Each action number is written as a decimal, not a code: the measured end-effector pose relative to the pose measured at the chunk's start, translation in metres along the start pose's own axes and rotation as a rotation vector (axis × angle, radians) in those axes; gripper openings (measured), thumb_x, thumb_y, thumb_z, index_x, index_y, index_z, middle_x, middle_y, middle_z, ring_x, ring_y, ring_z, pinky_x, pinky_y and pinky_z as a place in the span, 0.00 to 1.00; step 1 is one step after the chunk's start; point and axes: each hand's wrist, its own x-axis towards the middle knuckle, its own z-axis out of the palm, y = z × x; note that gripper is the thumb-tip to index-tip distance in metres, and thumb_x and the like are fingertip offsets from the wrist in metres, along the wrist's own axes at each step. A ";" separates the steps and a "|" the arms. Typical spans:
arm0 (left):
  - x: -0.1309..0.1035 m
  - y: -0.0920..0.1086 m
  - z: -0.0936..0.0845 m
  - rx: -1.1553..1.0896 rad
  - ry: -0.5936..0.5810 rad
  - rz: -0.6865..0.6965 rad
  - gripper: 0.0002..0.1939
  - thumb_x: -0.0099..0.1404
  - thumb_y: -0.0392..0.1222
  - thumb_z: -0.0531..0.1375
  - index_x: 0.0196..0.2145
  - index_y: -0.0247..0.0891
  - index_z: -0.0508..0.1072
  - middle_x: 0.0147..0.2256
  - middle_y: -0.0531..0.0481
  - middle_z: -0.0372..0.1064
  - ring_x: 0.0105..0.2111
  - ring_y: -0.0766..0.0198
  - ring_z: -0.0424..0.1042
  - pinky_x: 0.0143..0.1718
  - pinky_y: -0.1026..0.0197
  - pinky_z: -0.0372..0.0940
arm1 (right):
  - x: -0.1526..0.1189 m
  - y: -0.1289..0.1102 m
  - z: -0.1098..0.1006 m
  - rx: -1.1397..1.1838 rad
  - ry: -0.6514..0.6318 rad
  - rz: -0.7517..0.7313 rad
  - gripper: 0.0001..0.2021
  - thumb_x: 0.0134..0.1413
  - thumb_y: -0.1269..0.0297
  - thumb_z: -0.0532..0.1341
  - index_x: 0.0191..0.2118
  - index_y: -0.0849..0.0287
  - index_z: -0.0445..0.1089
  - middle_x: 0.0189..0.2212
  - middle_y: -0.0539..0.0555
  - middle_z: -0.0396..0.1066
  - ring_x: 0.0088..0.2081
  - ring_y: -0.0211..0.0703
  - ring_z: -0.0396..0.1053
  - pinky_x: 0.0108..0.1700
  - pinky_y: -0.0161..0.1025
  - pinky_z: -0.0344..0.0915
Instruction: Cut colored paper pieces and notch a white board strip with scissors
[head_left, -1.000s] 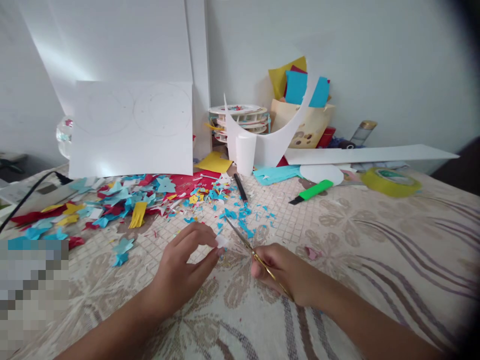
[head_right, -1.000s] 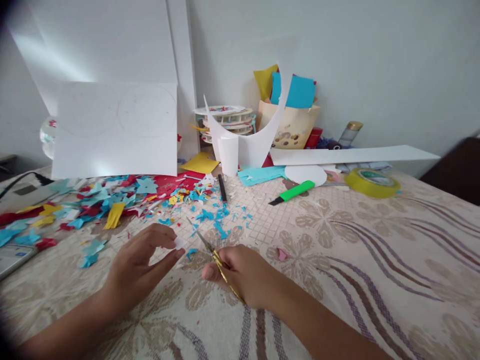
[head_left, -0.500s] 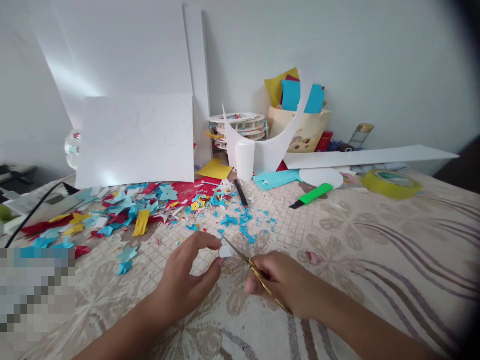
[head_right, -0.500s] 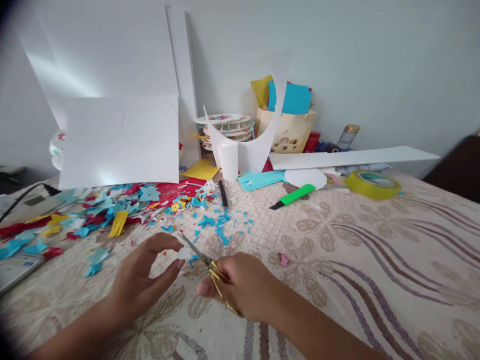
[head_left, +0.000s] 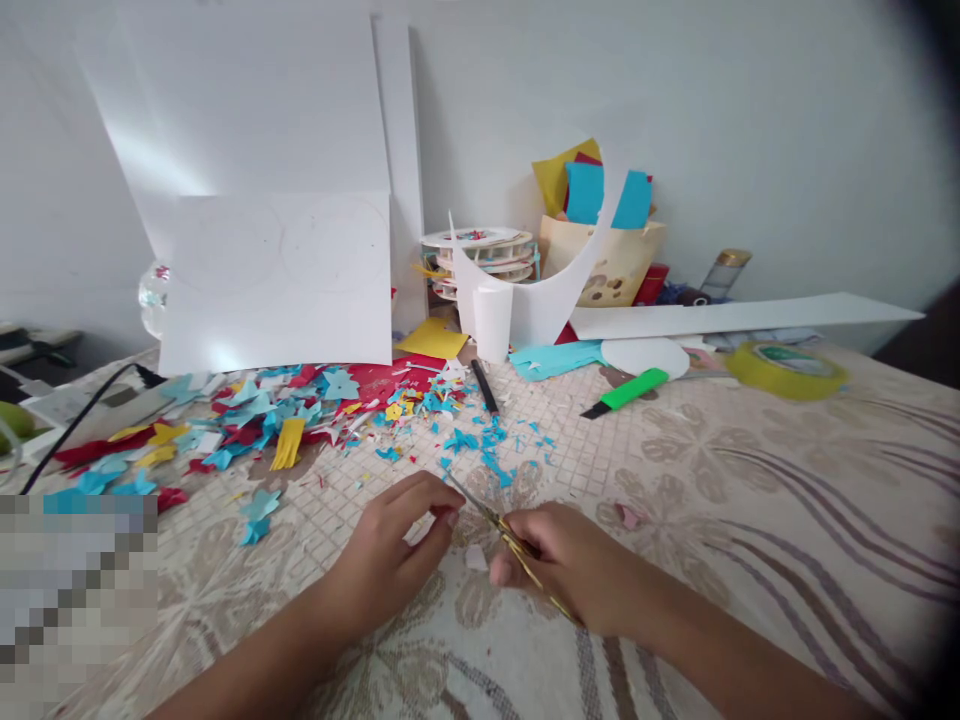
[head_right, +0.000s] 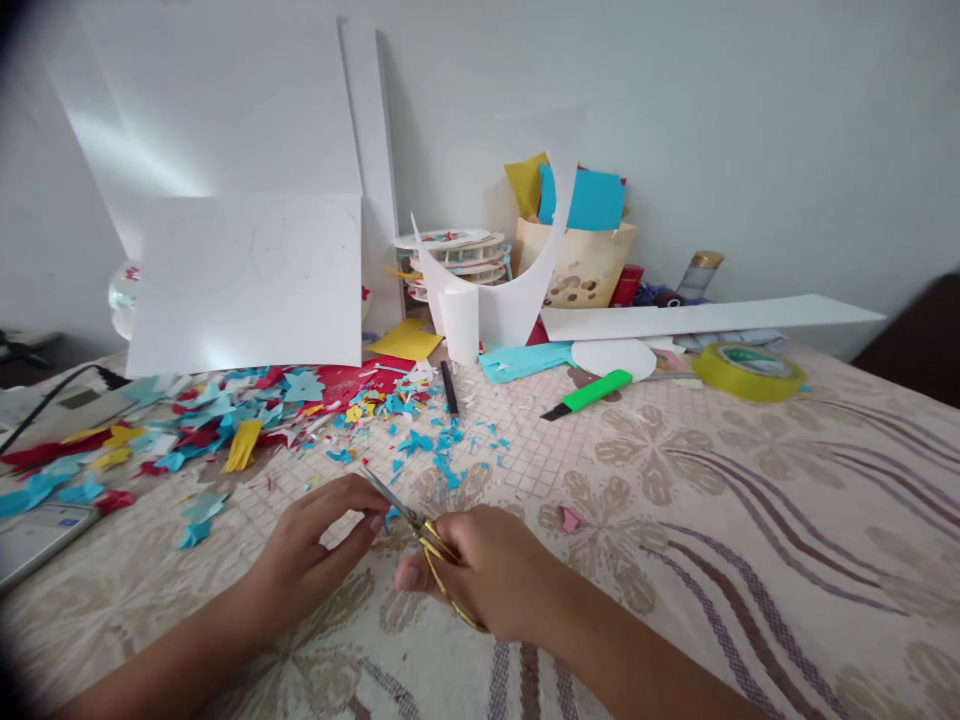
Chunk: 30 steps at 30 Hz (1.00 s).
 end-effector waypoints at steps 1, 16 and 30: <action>0.001 0.002 -0.001 0.002 -0.045 -0.014 0.08 0.61 0.29 0.51 0.36 0.36 0.67 0.31 0.48 0.66 0.32 0.65 0.66 0.34 0.62 0.63 | 0.001 0.002 0.000 0.014 -0.002 0.003 0.17 0.51 0.48 0.55 0.28 0.59 0.64 0.16 0.44 0.53 0.19 0.30 0.49 0.19 0.28 0.45; 0.001 0.005 0.002 0.147 -0.203 -0.033 0.11 0.62 0.32 0.51 0.42 0.41 0.66 0.36 0.46 0.68 0.38 0.59 0.66 0.39 0.55 0.62 | 0.003 0.004 -0.004 0.032 0.012 0.040 0.18 0.52 0.47 0.54 0.25 0.59 0.57 0.15 0.43 0.48 0.17 0.30 0.47 0.18 0.30 0.40; 0.002 -0.002 -0.002 0.032 0.058 -0.118 0.08 0.58 0.34 0.56 0.38 0.39 0.68 0.25 0.53 0.63 0.26 0.67 0.65 0.29 0.64 0.63 | 0.000 0.004 -0.005 -0.022 0.005 0.033 0.16 0.55 0.51 0.53 0.31 0.60 0.64 0.16 0.43 0.49 0.18 0.31 0.46 0.20 0.30 0.41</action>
